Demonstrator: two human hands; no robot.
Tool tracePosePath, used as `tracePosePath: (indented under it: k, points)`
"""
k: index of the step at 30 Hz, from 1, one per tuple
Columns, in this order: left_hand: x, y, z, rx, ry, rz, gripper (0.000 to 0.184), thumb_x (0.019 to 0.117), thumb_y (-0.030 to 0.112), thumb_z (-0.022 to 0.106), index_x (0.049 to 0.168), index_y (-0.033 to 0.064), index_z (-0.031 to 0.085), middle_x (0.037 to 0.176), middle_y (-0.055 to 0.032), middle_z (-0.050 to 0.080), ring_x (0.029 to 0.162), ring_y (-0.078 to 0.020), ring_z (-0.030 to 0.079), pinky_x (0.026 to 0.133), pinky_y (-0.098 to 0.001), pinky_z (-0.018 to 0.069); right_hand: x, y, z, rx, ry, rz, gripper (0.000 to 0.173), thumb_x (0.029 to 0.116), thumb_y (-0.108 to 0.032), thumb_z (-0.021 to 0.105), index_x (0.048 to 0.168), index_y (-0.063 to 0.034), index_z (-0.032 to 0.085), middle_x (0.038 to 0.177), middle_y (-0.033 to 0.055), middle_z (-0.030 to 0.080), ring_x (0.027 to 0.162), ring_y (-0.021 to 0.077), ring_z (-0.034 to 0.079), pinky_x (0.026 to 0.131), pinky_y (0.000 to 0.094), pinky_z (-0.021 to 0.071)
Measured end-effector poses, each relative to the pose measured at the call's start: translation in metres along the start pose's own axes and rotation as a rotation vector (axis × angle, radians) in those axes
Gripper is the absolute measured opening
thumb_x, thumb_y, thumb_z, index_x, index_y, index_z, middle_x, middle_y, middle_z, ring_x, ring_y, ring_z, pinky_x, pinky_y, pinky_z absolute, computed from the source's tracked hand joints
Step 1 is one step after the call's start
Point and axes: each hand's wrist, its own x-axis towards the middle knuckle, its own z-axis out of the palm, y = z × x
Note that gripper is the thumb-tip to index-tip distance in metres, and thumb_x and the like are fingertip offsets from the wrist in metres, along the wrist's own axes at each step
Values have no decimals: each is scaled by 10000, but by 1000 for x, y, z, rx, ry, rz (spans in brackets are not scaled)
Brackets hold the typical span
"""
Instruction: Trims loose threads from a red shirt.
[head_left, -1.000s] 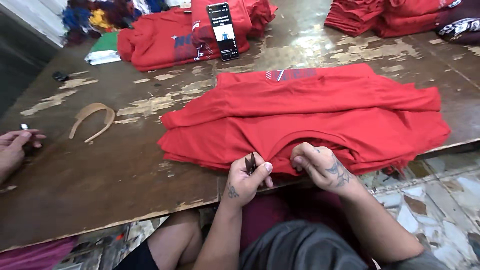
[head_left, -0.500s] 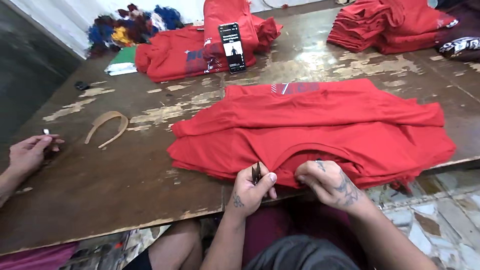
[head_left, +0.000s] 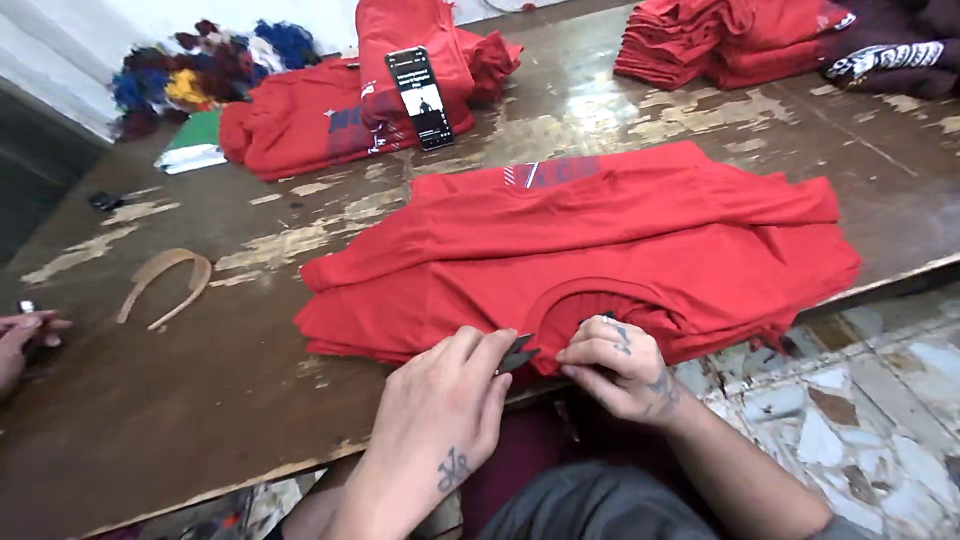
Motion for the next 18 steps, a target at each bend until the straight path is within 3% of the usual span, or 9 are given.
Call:
tracePosePath:
  k: [4,8,10,12,14,15,16,18]
  points:
    - [5,8,-6,73,-48,122,310,985,220,521,1194,150,738,937,-91,719,774,-290,710,595,-447,553,-1,-4,4,13,86,-22,150,951,-136,646,908,-15,725,842,138,719,829,201,701,801,290,567]
    - [2,7,-2,70,-30,141,306,976,145,507,1143,163,764,871,-70,716,676,-256,701,504,-416,531,-4,-9,6,53,98,-82,119,945,-120,649,921,-21,711,829,131,701,830,214,690,823,317,562]
    - [-2,1,-2,14,-6,78,306,1001,192,503,1173,153,753,899,-69,720,704,-242,706,529,-411,541,-9,-14,1,86,59,-97,181,988,-180,610,913,-35,689,796,115,679,811,207,676,826,336,557]
    - [-7,-8,1,-102,47,-43,354,989,259,538,1273,127,704,956,-77,708,744,-222,689,582,-409,550,-9,-21,-7,42,0,-108,350,1061,-339,522,901,-62,666,776,89,668,791,179,674,800,332,555]
    - [-12,-21,10,-182,97,-167,430,932,235,601,1332,96,669,990,-78,733,756,-207,690,627,-422,569,4,-25,-10,-70,-61,-65,436,1055,-455,507,1030,-57,685,844,111,676,818,205,671,786,348,553]
    - [-13,-28,17,-192,114,-206,413,916,207,615,1302,78,686,953,-81,739,723,-213,676,618,-437,556,14,-25,-9,-138,-123,-17,452,1047,-467,517,1144,-57,682,935,128,697,886,232,680,827,375,558]
    - [-14,-34,24,-192,123,-225,334,928,183,616,1223,70,722,935,-83,748,737,-223,698,640,-451,569,24,-24,-6,-198,-197,33,446,1041,-425,533,1249,-53,663,1020,143,715,946,264,689,856,413,555]
    - [-14,-42,35,-222,200,-224,232,977,170,574,1053,34,747,879,-86,750,755,-201,721,671,-404,583,31,-13,4,-244,-244,56,359,1008,-215,553,1302,-40,662,992,136,737,865,287,698,788,437,549]
